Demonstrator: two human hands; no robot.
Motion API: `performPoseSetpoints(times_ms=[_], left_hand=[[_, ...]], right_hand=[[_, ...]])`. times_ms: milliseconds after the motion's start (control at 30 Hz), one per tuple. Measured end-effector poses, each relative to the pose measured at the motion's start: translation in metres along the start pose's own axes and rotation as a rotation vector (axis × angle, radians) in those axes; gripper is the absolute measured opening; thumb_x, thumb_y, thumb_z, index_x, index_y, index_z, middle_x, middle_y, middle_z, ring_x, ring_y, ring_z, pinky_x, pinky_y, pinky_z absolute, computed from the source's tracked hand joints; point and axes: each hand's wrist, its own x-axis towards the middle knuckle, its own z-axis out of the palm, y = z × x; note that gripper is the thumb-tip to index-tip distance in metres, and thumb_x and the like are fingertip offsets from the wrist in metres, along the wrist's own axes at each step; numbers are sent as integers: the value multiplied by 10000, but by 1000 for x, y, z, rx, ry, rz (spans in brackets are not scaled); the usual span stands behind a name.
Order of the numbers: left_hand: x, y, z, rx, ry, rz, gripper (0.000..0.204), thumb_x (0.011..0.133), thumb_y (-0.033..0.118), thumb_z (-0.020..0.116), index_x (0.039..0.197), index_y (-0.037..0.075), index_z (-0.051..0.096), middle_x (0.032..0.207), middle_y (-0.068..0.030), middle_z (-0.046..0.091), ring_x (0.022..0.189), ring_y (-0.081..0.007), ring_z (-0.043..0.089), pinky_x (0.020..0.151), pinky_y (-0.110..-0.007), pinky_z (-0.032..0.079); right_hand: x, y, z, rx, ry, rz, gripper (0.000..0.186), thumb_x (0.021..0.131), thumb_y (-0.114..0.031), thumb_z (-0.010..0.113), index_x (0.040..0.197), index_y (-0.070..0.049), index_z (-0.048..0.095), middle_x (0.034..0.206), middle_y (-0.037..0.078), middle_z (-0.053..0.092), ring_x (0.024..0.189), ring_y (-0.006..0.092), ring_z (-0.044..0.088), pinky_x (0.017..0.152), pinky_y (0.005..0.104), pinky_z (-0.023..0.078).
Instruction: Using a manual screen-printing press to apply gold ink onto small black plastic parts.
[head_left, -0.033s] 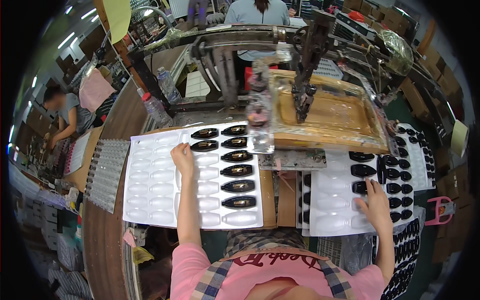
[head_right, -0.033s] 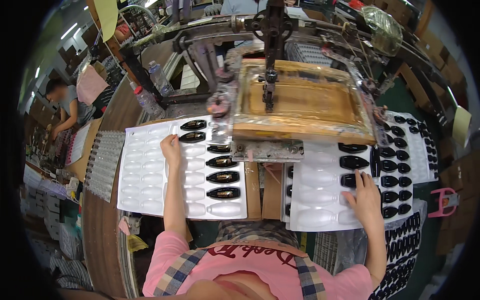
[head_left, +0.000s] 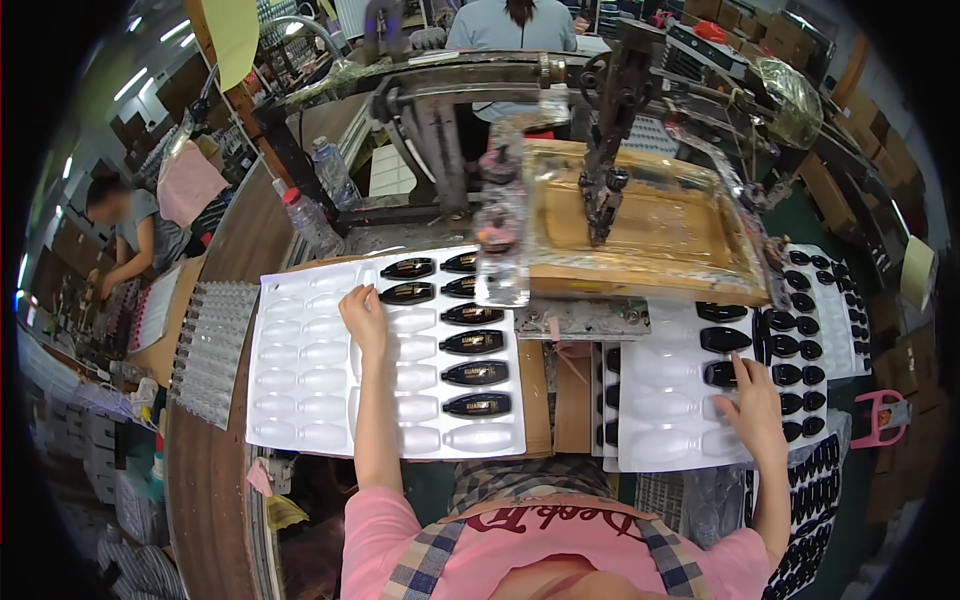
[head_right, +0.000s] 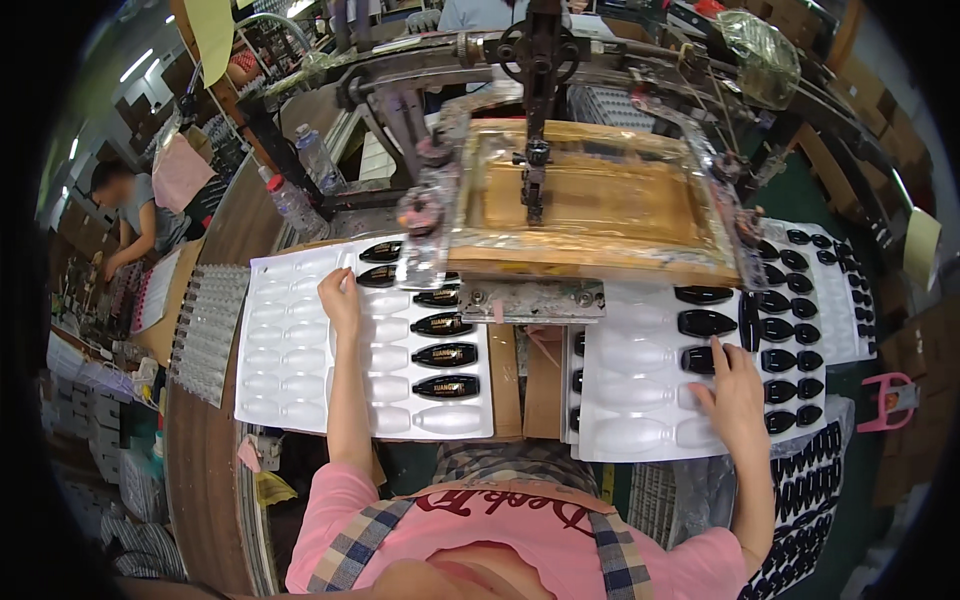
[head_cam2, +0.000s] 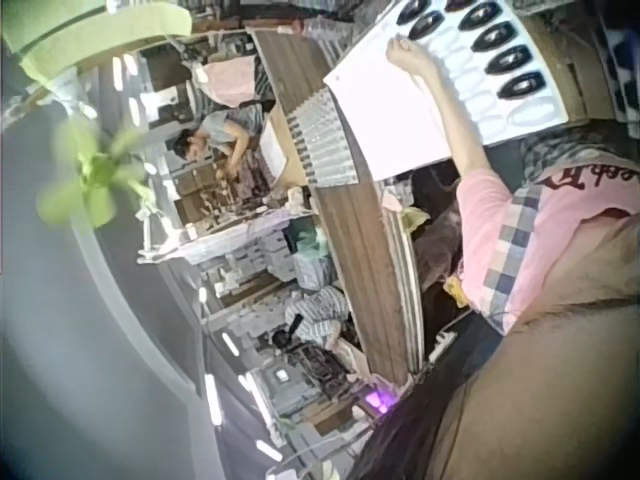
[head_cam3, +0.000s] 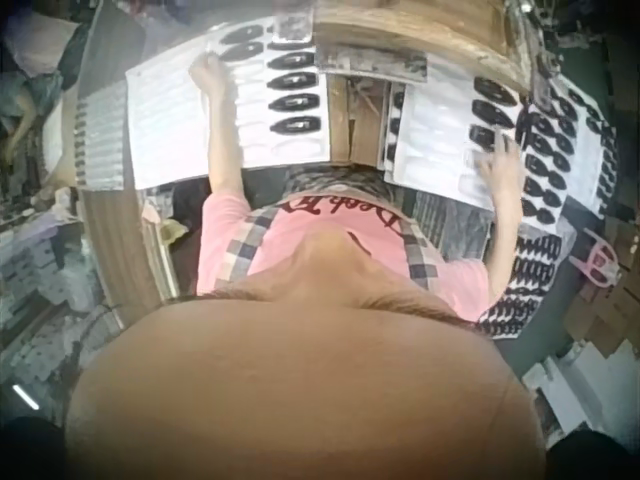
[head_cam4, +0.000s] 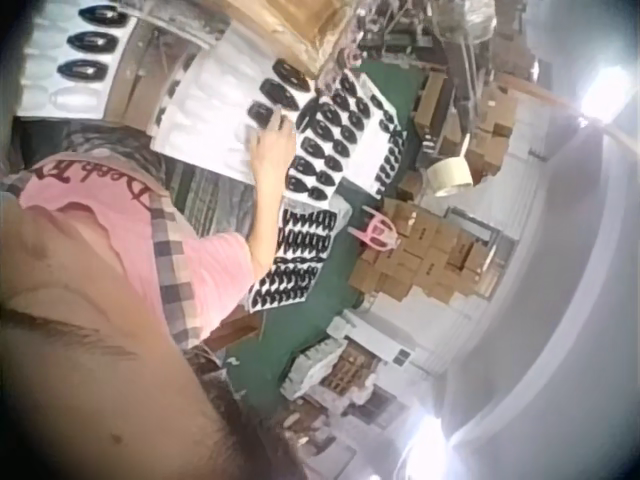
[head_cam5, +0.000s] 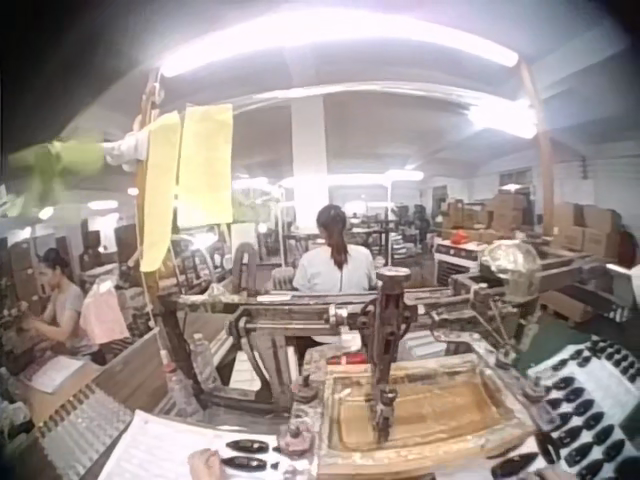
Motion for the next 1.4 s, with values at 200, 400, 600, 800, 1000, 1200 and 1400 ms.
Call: performPoseSetpoints(times_ms=[200, 400, 600, 800, 1000, 1200, 1400], left_hand=[[15, 103, -33, -480, -78, 36, 150, 757, 56, 569, 885, -16, 598, 884, -144, 599, 806, -243, 562, 740, -304, 429], [10, 159, -32, -560, -294, 195, 181, 771, 58, 532, 931, -20, 568, 883, -152, 610, 848, -271, 577, 746, -333, 432], [10, 191, 48, -508, -305, 680, 188, 806, 86, 544, 971, 2, 574, 874, -95, 616, 823, -237, 574, 748, -299, 430], [40, 191, 51, -897, -618, 179, 185, 816, 97, 550, 969, -2, 580, 861, -69, 612, 809, -179, 566, 734, -266, 429], [56, 146, -9, -1025, -544, -195, 188, 829, 116, 560, 963, -12, 588, 841, -33, 601, 788, -95, 542, 712, -215, 421], [33, 41, -60, -747, -372, -360, 225, 825, 180, 590, 864, -41, 596, 764, -34, 586, 661, -79, 528, 612, -195, 426], [1, -11, -44, -448, -363, -485, 336, 803, 285, 616, 694, -30, 578, 550, -18, 535, 518, -74, 500, 503, -208, 409]], right_hand=[[2, 10, -9, 28, 288, -161, 473, 582, -93, 724, 1004, -11, 529, 931, 112, 519, 747, 255, 497, 664, 334, 420], [14, 0, -17, 677, 359, 101, 505, 659, -64, 686, 1112, -41, 464, 986, 62, 555, 688, 115, 489, 569, 228, 388], [69, -27, -8, 843, 210, -312, 612, 643, -185, 715, 1180, -67, 447, 1246, 91, 409, 1078, 194, 437, 789, 276, 413], [128, -93, 13, 907, 64, -395, 560, 708, -267, 702, 1155, -22, 470, 1151, 127, 504, 1019, 205, 490, 842, 299, 395], [136, -137, 14, 594, -90, -375, 597, 747, -421, 628, 1141, 0, 472, 1093, 163, 535, 1025, 288, 489, 904, 341, 356], [111, -89, -1, 571, -104, -353, 534, 799, -388, 558, 1123, 30, 486, 1103, 208, 525, 1039, 324, 481, 892, 350, 364], [78, -4, 24, 247, 240, -167, 536, 826, -259, 533, 1227, 50, 356, 1200, 272, 419, 1101, 397, 414, 924, 380, 332]])
